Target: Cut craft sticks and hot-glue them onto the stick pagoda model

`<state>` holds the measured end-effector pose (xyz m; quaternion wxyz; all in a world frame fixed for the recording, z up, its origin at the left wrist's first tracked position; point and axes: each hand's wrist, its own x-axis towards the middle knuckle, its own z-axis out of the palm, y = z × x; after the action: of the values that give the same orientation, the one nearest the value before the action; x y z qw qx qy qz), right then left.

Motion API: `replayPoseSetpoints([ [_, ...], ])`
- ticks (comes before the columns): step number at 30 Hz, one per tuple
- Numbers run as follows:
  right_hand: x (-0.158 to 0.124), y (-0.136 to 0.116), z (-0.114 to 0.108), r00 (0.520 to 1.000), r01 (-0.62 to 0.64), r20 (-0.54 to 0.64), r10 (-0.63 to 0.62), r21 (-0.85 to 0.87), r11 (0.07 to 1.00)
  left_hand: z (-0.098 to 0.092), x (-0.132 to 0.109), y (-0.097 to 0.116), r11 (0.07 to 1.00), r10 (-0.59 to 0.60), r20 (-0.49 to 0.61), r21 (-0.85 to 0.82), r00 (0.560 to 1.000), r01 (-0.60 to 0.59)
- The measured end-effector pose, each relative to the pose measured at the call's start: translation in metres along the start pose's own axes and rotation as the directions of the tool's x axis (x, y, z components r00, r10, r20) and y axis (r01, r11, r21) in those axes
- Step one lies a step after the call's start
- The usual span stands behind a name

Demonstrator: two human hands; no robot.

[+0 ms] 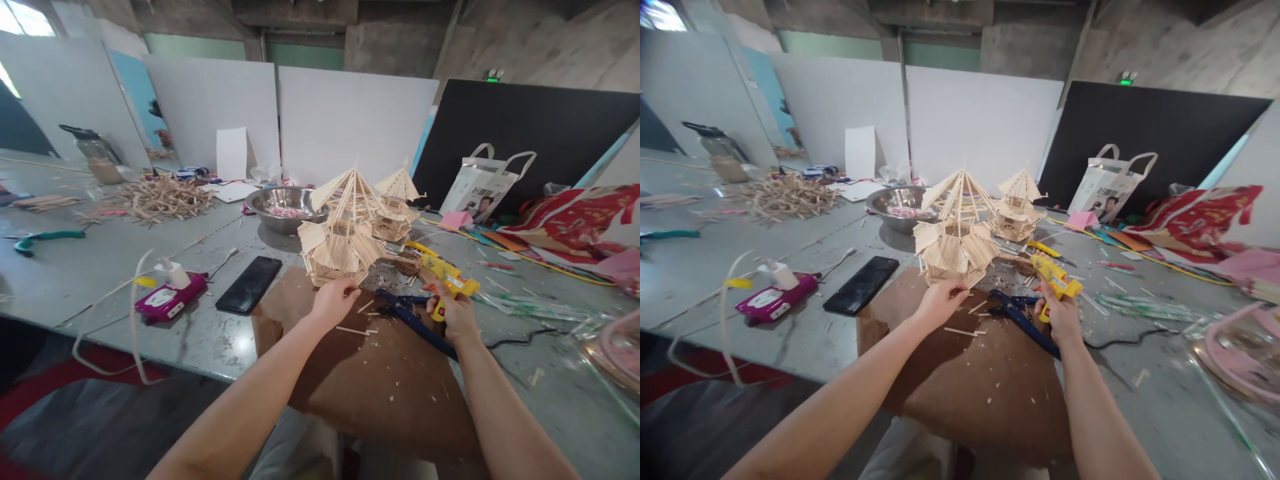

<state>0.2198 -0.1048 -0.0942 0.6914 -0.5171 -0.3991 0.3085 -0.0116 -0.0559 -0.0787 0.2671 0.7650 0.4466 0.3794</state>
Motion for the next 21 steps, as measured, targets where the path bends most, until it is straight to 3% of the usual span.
replayPoseSetpoints([
  [3,-0.006,-0.008,-0.001,0.982,-0.134,0.151,0.112,0.142,0.981,0.007,-0.005,0.003,0.974,0.055,0.106,0.213,0.993,-0.077],
  [6,-0.011,-0.012,0.001,0.905,-0.336,0.332,0.267,0.169,0.927,0.01,-0.008,0.0,0.938,0.071,0.165,0.323,0.984,-0.122],
  [9,-0.015,-0.011,0.005,0.809,-0.468,0.465,0.36,0.138,0.873,0.009,-0.009,-0.006,0.911,0.07,0.153,0.394,0.986,-0.125],
  [11,-0.016,-0.009,0.007,0.779,-0.493,0.506,0.37,0.128,0.861,0.005,-0.007,-0.012,0.891,0.032,0.115,0.447,0.993,-0.08],
  [16,-0.015,-0.005,0.006,0.812,-0.421,0.48,0.333,0.086,0.903,-0.01,-0.002,-0.019,0.868,-0.095,0.018,0.491,0.995,0.074],
  [21,-0.007,0.0,0.002,0.88,-0.32,0.392,0.266,0.078,0.944,-0.012,0.001,-0.019,0.799,-0.164,0.12,0.598,0.979,0.061],
])
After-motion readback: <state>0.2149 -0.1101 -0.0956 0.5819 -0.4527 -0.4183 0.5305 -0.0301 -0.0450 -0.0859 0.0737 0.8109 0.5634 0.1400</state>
